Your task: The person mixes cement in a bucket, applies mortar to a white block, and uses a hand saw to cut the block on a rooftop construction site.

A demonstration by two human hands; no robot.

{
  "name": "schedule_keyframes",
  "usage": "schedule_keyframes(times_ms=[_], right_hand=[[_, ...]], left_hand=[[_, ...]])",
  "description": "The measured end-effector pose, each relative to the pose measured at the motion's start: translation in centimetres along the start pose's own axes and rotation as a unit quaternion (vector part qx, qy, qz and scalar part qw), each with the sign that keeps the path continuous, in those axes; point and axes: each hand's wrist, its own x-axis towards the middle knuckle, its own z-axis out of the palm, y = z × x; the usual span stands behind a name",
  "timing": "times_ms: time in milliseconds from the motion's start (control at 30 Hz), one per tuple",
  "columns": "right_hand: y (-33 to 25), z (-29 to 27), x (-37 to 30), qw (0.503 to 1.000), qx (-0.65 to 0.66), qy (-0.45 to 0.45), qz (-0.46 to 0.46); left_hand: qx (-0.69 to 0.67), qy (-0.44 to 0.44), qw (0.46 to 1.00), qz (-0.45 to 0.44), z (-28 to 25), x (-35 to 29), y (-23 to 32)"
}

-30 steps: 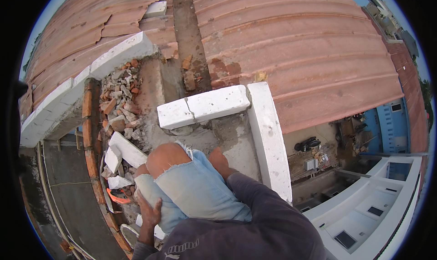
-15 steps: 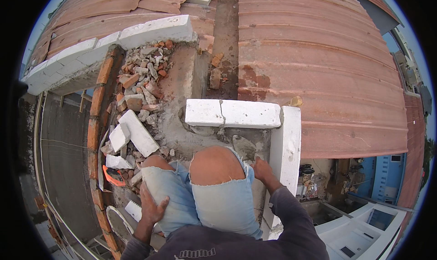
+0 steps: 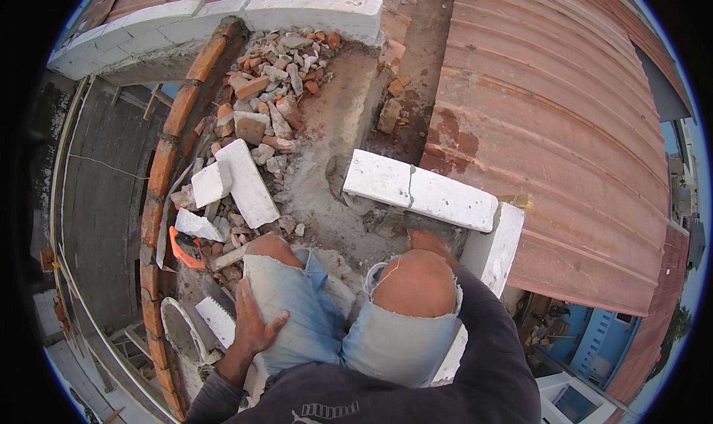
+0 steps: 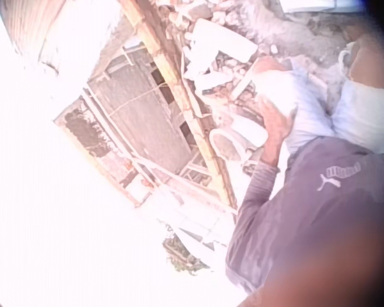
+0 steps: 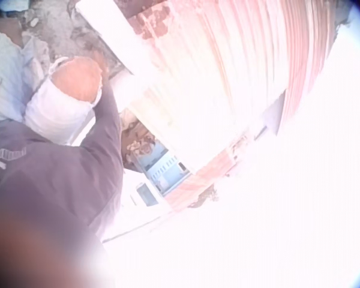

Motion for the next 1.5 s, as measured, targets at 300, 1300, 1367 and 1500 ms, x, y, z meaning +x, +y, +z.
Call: schedule_keyframes(times_ms=[300,1300,1367,1500], right_hand=[[-1.0,2.4,3.2,0.995,0.033,0.05,-0.083],[-6.5,-14.9,-7.8,0.969,0.028,0.142,-0.202],[-8.0,-16.0,-7.0,0.958,0.048,0.177,-0.221],[-11.9,-18.0,-5.2,0.945,0.2,0.133,-0.224]], left_hand=[[-0.002,-0.02,1.0,-0.005,0.0,0.0,-1.0],[-0.032,0.037,0.999,0.016,1.6,0.8,2.7],[-0.019,0.04,0.999,0.009,1.7,1.2,3.4],[-0.002,0.046,0.999,-0.025,1.9,1.7,4.7]])
